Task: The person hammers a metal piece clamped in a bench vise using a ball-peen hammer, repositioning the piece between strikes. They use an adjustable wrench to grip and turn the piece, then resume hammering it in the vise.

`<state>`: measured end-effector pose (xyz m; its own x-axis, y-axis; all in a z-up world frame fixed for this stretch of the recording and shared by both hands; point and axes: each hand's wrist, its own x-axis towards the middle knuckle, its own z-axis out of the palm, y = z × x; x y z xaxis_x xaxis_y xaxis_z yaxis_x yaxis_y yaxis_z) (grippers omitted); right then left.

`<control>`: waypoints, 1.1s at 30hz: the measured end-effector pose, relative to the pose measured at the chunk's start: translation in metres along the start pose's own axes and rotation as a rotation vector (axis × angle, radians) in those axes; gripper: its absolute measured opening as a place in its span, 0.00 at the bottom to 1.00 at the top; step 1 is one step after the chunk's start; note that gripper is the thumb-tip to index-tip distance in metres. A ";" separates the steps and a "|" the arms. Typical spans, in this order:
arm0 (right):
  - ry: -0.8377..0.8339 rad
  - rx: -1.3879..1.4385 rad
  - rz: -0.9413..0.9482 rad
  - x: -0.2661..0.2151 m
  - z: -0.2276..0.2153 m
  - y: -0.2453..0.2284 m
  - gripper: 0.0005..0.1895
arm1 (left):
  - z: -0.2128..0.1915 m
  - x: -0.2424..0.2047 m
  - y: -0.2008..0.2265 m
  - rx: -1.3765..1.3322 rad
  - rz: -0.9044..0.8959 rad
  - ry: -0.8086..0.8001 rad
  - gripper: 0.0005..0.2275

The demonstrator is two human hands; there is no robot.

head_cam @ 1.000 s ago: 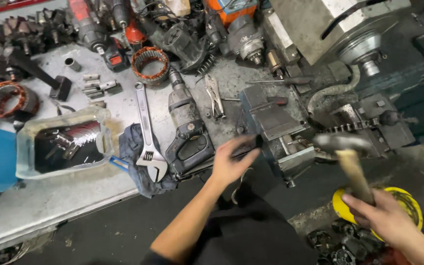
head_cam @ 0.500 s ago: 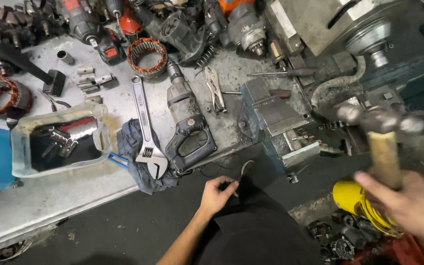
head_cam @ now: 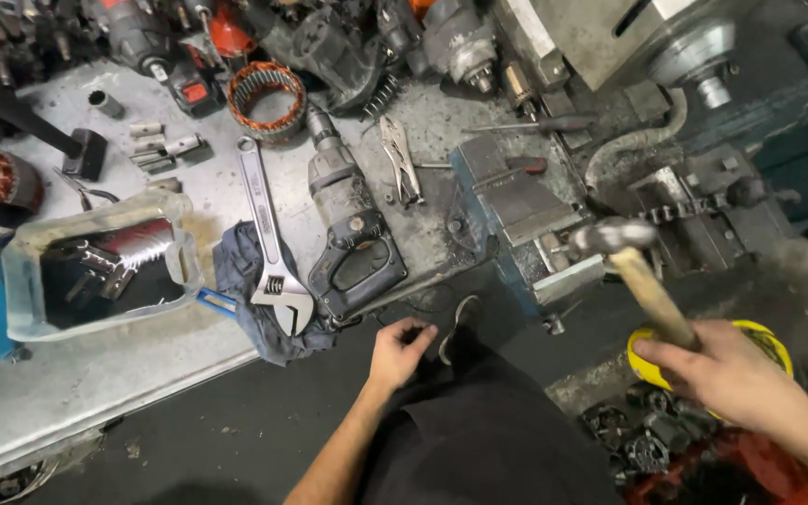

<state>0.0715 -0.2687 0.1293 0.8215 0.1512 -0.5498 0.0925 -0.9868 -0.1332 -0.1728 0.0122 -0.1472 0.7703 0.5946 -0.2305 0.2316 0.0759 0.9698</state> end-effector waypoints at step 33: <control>0.015 0.046 -0.202 0.025 -0.041 0.029 0.25 | 0.017 -0.013 -0.011 0.108 -0.030 -0.052 0.10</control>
<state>0.1183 -0.2960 0.1454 0.7970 0.3445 -0.4960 0.2307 -0.9327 -0.2771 -0.1752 -0.0097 -0.1566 0.7911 0.5511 -0.2654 0.3151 0.0047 0.9491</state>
